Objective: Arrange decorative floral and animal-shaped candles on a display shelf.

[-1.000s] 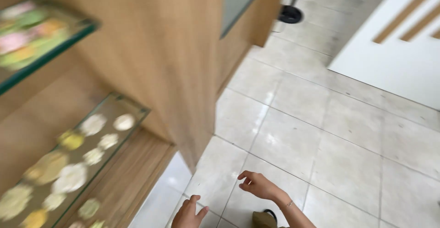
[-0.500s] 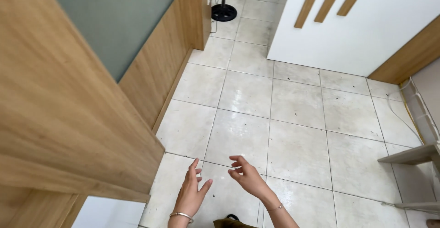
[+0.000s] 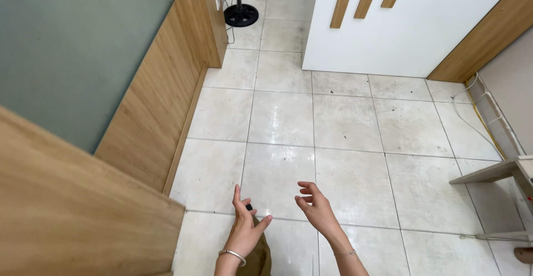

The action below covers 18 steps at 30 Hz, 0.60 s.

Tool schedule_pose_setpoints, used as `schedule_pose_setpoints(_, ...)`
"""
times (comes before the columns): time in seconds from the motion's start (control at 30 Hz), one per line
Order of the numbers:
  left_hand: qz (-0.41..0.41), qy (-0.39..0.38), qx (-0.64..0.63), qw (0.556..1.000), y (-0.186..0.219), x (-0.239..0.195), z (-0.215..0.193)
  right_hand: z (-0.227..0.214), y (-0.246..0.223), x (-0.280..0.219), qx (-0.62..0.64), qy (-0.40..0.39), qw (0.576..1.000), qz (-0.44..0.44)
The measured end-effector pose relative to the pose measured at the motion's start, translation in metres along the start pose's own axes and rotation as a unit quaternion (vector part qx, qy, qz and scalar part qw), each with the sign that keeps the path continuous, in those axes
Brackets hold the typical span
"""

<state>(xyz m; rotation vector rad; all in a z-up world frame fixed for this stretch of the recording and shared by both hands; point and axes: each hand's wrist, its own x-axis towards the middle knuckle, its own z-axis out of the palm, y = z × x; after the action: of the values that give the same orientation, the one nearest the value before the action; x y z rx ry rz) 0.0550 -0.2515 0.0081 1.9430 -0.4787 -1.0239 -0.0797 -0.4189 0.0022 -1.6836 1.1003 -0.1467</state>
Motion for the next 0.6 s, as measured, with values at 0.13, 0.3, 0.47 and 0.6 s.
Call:
schedule_pose_setpoints(0.13, 0.014, -0.017, 0.014, 1.000, 0.037, 0.081, -0.022, -0.004, -0.032, 0.072, 0.007, 0.027, 1.000, 0.007)
schedule_pose_setpoints(0.3, 0.049, -0.054, 0.048, 0.996, 0.103, 0.188, -0.070, -0.003, -0.090, 0.175, 0.044, 0.064, 0.997, -0.005)
schedule_pose_setpoints(0.47, 0.067, -0.082, 0.083, 0.991, 0.163, 0.289, -0.121, 0.001, -0.163, 0.265, 0.053, 0.093, 0.994, -0.003)
schedule_pose_setpoints(0.6, 0.061, -0.087, 0.087, 0.991, 0.195, 0.352, -0.143, 0.004, -0.192, 0.327, 0.067, 0.083, 0.994, 0.019)
